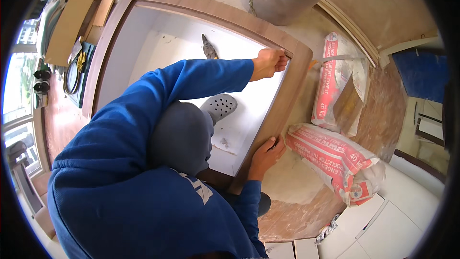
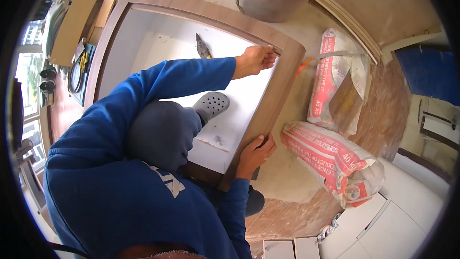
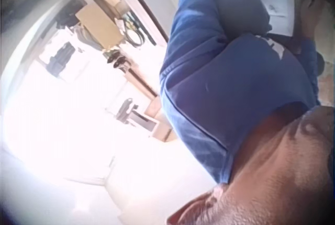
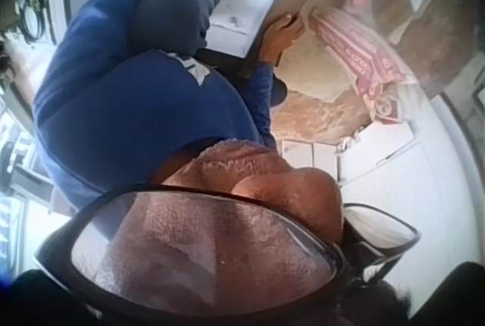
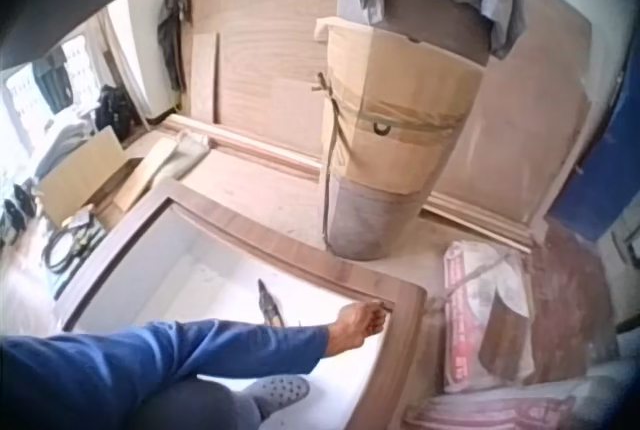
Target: The person is applying and trimming a wood veneer edge strip to a wooden cabinet frame.
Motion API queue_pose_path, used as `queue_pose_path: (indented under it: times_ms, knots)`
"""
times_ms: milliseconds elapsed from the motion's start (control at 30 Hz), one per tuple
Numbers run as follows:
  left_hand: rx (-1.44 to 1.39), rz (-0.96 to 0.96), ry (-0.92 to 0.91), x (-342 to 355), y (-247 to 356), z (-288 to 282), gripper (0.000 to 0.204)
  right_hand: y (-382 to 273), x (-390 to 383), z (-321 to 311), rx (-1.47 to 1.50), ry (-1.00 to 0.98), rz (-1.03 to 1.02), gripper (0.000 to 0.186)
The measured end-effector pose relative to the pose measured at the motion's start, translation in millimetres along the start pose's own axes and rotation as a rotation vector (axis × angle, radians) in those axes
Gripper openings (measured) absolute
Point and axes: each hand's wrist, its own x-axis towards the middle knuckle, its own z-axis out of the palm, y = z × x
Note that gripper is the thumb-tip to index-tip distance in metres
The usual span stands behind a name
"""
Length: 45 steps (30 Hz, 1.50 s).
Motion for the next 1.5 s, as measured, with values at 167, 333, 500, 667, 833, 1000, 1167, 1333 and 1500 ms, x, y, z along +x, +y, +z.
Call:
queue_pose_path:
  times_ms: [167, 333, 500, 667, 833, 1000, 1167, 1333, 1500]
  knots:
    - [-0.052, -0.016, -0.03, -3, -1, -1, 0.019, 2, -3, 3, -0.02, 0.006, 0.001, 0.042]
    - [-0.074, -0.024, -0.189, -3, -3, -19, 0.019, 6, -4, 5, -0.001, 0.011, -0.036, 0.044]
    - [0.07, -0.143, -0.402, -5, -11, -67, 0.024, 14, -6, 12, 0.013, -0.054, -0.047, 0.045]
    - [0.664, 0.335, 0.488, -7, -25, -188, 0.036, 11, -1, -3, -0.036, 0.001, 0.048, 0.046]
    - [0.963, 0.283, 0.738, 31, 45, -234, 0.081, 10, -2, 3, -0.051, -0.013, -0.018, 0.046]
    - [1.012, 0.207, 0.708, 55, 76, -277, 0.078, -55, -6, -3, -0.131, 0.083, -0.197, 0.042]
    - [0.837, 0.347, 0.408, 9, 49, -244, 0.055, -108, -1, -6, 0.117, -0.143, -0.35, 0.044]
    - [0.602, 0.37, -0.246, -89, 34, -167, 0.032, -87, 22, 65, 0.354, -0.36, -0.316, 0.049]
    - [0.678, 0.307, -0.51, -136, 38, -103, 0.039, -104, 25, 48, 0.702, -0.798, 0.235, 0.04]
